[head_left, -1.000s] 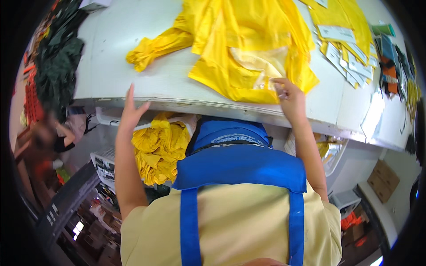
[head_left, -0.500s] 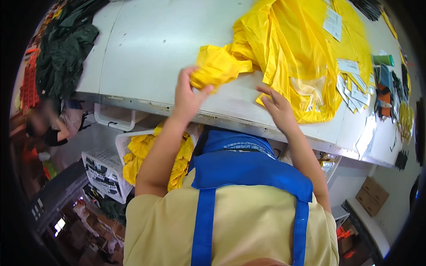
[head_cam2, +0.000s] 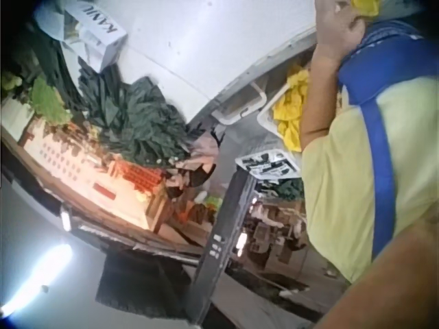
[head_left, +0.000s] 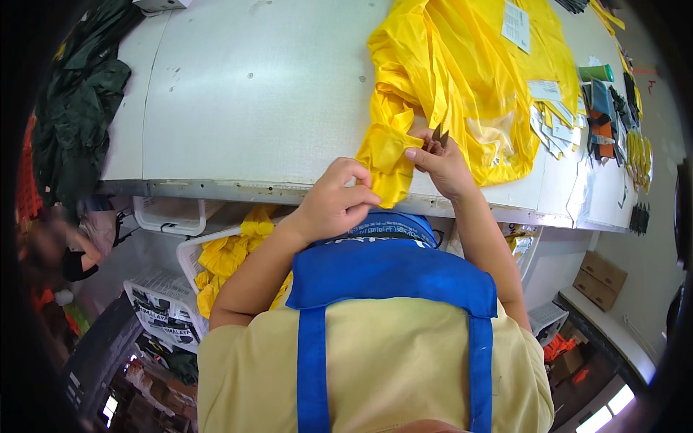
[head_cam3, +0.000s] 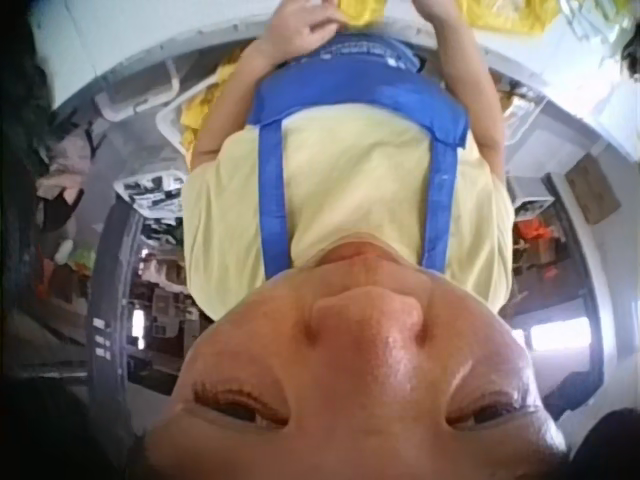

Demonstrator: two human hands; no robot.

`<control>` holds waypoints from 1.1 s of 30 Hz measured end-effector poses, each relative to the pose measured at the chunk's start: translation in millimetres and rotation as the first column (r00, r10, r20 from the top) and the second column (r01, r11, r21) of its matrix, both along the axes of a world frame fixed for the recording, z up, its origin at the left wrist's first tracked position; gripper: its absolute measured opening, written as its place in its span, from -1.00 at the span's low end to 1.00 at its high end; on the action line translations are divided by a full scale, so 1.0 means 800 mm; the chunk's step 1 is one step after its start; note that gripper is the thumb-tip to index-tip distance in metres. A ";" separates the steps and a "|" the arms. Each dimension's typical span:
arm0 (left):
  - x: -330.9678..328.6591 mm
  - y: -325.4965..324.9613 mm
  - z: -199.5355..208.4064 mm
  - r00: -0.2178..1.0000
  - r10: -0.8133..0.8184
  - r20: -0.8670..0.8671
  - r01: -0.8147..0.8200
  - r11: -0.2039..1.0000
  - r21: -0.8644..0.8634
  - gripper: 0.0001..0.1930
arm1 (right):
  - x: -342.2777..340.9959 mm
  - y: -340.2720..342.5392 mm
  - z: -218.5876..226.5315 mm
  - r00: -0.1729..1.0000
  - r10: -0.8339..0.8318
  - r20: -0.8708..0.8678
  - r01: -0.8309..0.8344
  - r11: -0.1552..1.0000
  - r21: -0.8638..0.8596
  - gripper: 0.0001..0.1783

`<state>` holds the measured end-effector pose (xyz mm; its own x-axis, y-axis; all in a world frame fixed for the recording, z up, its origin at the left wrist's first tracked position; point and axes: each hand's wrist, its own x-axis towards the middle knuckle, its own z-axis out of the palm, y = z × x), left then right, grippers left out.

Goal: The person folds a yellow raincoat on a white table. They smooth the fabric, fold the sleeves, and fold the body of the coat into a compact rectangle. The person uses a small blade to cut a tag or string from the garment during the process.

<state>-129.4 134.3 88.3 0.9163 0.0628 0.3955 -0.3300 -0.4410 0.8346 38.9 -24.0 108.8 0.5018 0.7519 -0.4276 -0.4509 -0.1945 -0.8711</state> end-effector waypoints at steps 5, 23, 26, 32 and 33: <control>0.057 0.031 0.026 0.979 0.011 -0.205 -0.098 0.902 -0.421 -0.66 | -0.008 -0.017 0.016 0.999 0.013 -0.040 -0.013 1.000 0.000 -0.73; 0.108 -0.023 0.078 0.910 -0.116 -0.398 -0.112 0.856 -0.504 -0.91 | 0.020 -0.025 0.069 0.465 -0.015 0.885 -0.015 1.000 0.025 -0.87; 0.113 -0.026 0.076 0.901 -0.135 -0.412 -0.161 0.779 -0.606 -0.90 | 0.024 -0.034 0.056 0.773 -0.046 0.633 0.016 0.998 0.053 -0.81; 0.108 -0.023 0.083 0.903 -0.136 -0.408 -0.225 0.659 -0.718 -0.82 | 0.045 -0.066 0.062 0.614 -0.067 0.786 0.023 0.998 0.067 -0.58; 0.108 -0.024 0.082 0.905 -0.132 -0.404 -0.220 0.666 -0.713 -0.80 | 0.048 -0.073 0.063 0.578 0.012 0.816 0.026 0.999 -0.032 -0.60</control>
